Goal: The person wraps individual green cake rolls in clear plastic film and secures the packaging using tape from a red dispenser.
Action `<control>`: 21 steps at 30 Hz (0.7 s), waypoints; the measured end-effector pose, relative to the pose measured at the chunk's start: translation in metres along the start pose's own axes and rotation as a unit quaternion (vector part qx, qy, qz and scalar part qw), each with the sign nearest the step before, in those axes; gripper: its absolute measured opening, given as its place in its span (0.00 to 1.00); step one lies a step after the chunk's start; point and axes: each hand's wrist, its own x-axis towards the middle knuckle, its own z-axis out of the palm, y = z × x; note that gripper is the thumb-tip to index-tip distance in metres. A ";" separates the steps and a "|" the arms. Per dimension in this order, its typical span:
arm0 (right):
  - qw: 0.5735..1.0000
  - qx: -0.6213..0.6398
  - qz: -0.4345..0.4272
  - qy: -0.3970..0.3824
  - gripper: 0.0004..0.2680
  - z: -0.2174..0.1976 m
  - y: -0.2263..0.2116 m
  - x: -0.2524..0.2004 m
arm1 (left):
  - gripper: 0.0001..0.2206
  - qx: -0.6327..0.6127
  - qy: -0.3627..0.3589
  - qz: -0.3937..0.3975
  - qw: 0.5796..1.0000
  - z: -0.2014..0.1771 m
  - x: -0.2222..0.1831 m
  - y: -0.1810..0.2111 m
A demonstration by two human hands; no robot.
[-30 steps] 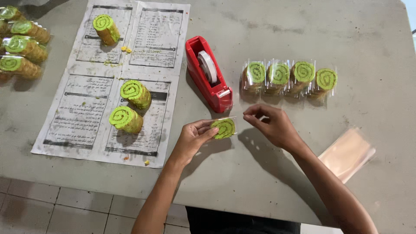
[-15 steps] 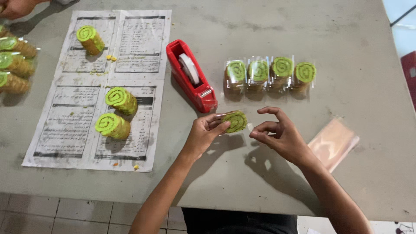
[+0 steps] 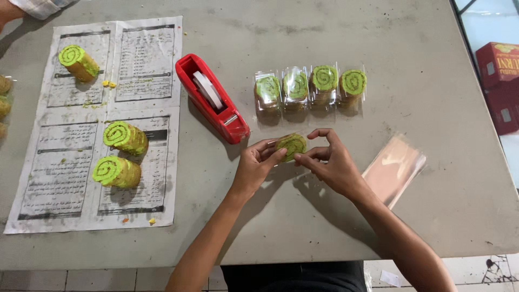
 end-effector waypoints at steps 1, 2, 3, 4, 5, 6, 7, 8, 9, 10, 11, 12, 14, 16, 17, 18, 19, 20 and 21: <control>1.000 0.000 0.001 0.001 0.19 0.000 0.000 0.000 | 0.17 0.000 -0.001 -0.001 1.000 0.001 -0.001 0.001; 1.000 -0.006 -0.003 0.001 0.19 0.000 0.000 0.000 | 0.17 0.005 -0.003 -0.003 1.000 0.002 -0.002 0.003; 1.000 -0.012 -0.007 0.002 0.18 0.000 0.000 0.000 | 0.18 0.011 -0.005 -0.004 1.000 0.003 -0.004 0.004; 1.000 -0.012 -0.006 0.002 0.18 0.001 0.000 0.000 | 0.18 0.010 -0.005 -0.005 1.000 0.003 -0.004 0.002; 1.000 -0.020 -0.003 0.009 0.18 0.002 -0.001 0.000 | 0.18 0.023 -0.006 -0.002 1.000 0.002 -0.004 0.000; 1.000 -0.028 -0.001 0.015 0.18 0.002 -0.002 0.000 | 0.18 0.035 -0.006 0.001 0.999 0.002 -0.004 -0.003; 0.999 -0.029 -0.001 0.015 0.18 0.003 0.003 0.002 | 0.18 0.034 -0.007 0.001 0.999 0.003 -0.006 -0.001; 0.999 -0.038 -0.011 0.025 0.19 0.004 0.007 0.004 | 0.19 0.054 -0.010 0.010 0.998 0.003 -0.007 0.001; 0.998 -0.048 -0.021 0.035 0.20 0.006 0.012 0.006 | 0.21 0.073 -0.014 0.018 0.997 0.003 -0.009 0.002; 0.998 -0.048 -0.021 0.036 0.20 0.006 0.009 0.004 | 0.21 0.073 -0.014 0.018 0.997 0.002 -0.008 0.002; 0.996 -0.070 -0.022 0.041 0.19 0.007 0.006 0.003 | 0.19 0.067 -0.018 0.012 0.998 0.002 -0.007 0.001; 0.995 -0.091 -0.022 0.046 0.19 0.007 0.003 0.002 | 0.18 0.061 -0.021 0.005 0.998 0.001 -0.006 0.000; 0.994 -0.100 -0.019 0.043 0.20 0.007 -0.004 0.000 | 0.18 0.058 -0.020 0.001 0.998 -0.001 -0.005 -0.001; 0.993 -0.108 -0.016 0.039 0.20 0.008 -0.010 -0.002 | 0.18 0.055 -0.018 -0.002 0.998 0.000 -0.006 0.000; 0.992 -0.119 -0.018 0.040 0.21 0.008 -0.011 -0.003 | 0.19 0.064 -0.015 -0.003 0.998 0.001 -0.007 0.002; 0.991 -0.129 -0.020 0.040 0.21 0.009 -0.012 -0.004 | 0.19 0.074 -0.012 -0.004 0.997 0.002 -0.008 0.004; 0.991 -0.129 -0.020 0.040 0.21 0.008 -0.011 -0.004 | 0.19 0.074 -0.012 -0.004 0.997 0.002 -0.008 0.003; 0.989 -0.139 -0.029 0.039 0.21 0.008 -0.011 -0.003 | 0.19 0.080 -0.013 0.002 0.997 0.002 -0.008 0.003; 0.987 -0.149 -0.038 0.037 0.21 0.007 -0.011 -0.003 | 0.20 0.086 -0.014 0.007 0.996 0.002 -0.008 0.002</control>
